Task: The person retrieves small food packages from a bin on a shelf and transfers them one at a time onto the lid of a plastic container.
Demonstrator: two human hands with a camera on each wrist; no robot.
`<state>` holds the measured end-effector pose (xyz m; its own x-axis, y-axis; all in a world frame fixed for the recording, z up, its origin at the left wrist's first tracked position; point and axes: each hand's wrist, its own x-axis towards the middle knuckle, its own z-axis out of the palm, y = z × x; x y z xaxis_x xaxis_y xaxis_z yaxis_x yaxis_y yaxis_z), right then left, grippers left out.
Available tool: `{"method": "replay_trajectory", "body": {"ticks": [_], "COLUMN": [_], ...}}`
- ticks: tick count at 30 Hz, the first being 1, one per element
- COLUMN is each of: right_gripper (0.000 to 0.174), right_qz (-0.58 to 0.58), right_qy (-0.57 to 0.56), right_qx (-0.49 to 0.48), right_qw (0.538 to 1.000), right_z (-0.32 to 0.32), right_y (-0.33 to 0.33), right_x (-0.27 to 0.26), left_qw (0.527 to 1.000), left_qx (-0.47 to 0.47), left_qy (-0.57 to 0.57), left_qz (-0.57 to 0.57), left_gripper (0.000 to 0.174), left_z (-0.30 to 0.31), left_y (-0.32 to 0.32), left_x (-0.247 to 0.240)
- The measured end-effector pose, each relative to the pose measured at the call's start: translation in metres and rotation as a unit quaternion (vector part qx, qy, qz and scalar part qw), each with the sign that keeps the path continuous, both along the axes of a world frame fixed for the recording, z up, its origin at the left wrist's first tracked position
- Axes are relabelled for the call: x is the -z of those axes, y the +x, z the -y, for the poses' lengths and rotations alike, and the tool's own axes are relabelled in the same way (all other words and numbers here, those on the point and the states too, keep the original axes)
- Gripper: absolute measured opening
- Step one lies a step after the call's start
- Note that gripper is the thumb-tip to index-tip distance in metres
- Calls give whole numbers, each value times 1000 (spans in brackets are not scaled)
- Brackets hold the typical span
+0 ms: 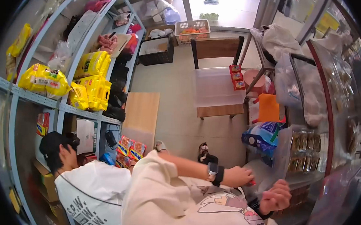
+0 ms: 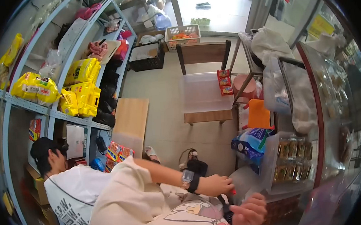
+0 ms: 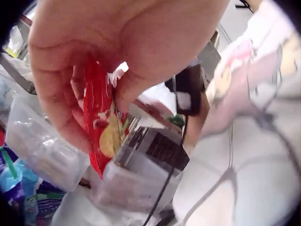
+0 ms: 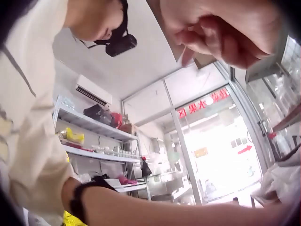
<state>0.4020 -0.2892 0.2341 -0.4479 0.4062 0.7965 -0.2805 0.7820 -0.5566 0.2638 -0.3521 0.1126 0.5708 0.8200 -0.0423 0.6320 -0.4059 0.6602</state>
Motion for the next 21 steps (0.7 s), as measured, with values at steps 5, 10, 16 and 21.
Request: {"method": "replay_trajectory", "body": {"ticks": [5,10,16,21], "right_gripper": [37,30,27,31], "right_qz": [483,486,459,404], "right_qy": [-334,-506,-487,-537], "right_qx": [-10,-305,-193,-121], "right_qw": [809,644,717,731], "right_z": [-20,-22,-44,-43], "right_y": [-70,-87,-95,-94], "right_x": [84,190,209,208], "left_qw": [966,842,782,736], "left_qx": [-211,-391,-491,-510], "left_qy": [-131,-272,-168,-217], "left_qz": [68,252,345,388], "left_gripper": [30,38,37,38], "left_z": [35,44,26,21], "left_y": [-49,-112,-113,-114], "left_x": [51,48,81,87]}}
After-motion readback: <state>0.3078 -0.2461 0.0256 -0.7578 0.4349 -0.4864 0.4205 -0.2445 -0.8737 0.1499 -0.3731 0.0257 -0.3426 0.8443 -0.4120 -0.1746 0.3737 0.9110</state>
